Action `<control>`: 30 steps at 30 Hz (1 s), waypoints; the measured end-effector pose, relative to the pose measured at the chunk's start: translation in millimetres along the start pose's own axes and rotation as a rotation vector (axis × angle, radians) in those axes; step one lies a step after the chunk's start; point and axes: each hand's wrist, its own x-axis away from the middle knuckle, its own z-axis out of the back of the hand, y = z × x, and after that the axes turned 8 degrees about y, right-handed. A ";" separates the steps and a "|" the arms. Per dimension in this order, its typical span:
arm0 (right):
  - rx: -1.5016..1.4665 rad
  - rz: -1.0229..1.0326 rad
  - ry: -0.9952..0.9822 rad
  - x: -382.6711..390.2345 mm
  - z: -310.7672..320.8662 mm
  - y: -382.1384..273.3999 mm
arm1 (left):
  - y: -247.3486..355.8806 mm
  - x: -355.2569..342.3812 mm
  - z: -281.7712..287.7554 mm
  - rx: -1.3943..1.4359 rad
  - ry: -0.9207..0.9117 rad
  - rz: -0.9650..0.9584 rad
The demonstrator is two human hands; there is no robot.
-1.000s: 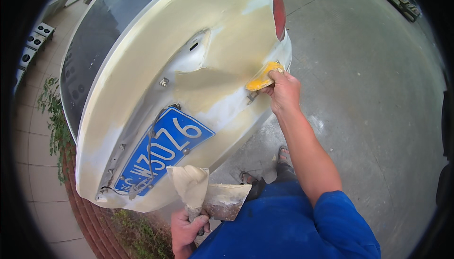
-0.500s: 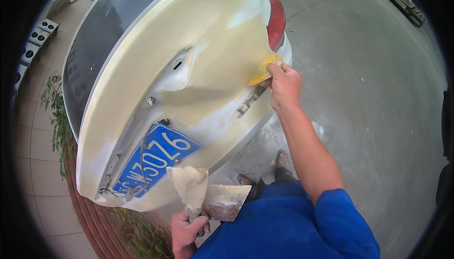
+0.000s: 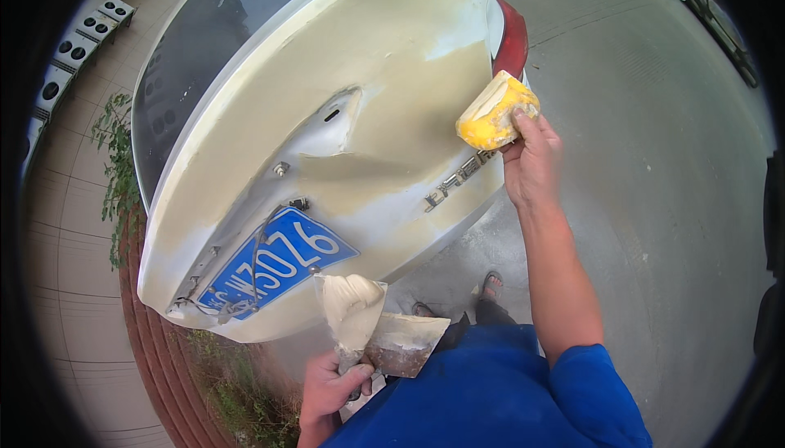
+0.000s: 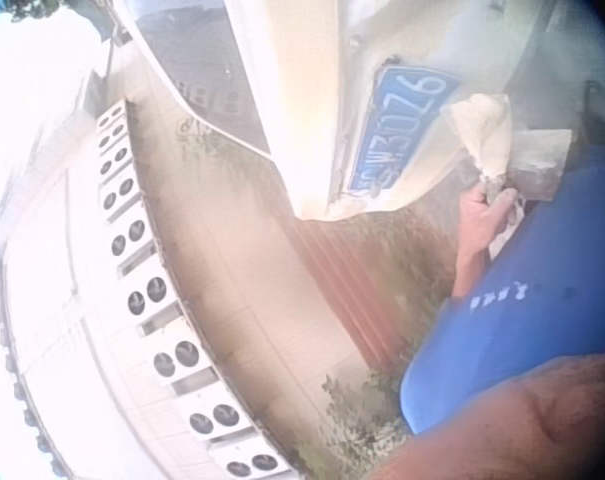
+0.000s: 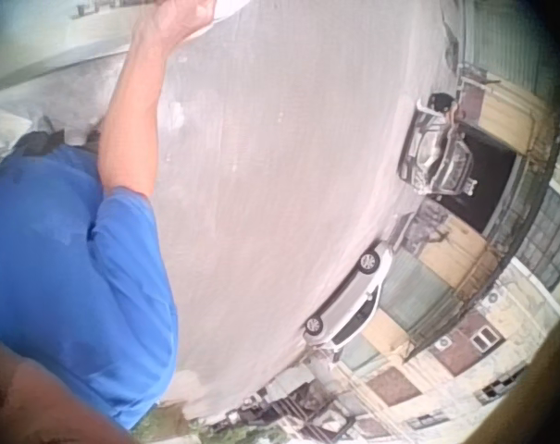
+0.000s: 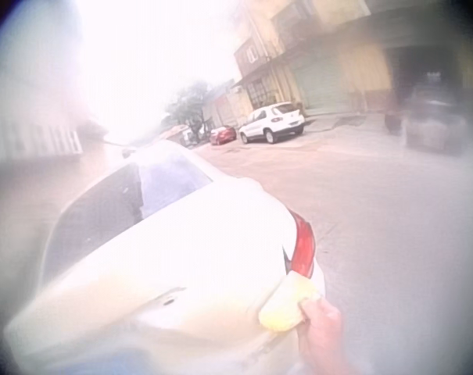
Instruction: The person applies a white body filler to the rear bumper of a white sedan using a metal putty knife, then smooths and levels the filler with a yellow plastic scraper. The person repeatedly adds and spreads filler over the damaged area around the license plate.
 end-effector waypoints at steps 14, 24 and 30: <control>1.309 1.459 -1.097 62.8 -90.9 -15.6 | -18.7 6.9 13.1 0.104 0.034 -0.003; 1.463 1.731 -1.274 56.2 -93.9 -15.2 | -32.3 4.0 35.7 0.164 0.070 0.039; 1.512 1.722 -1.176 59.1 -98.0 -25.9 | -36.6 3.1 40.3 0.149 0.071 0.043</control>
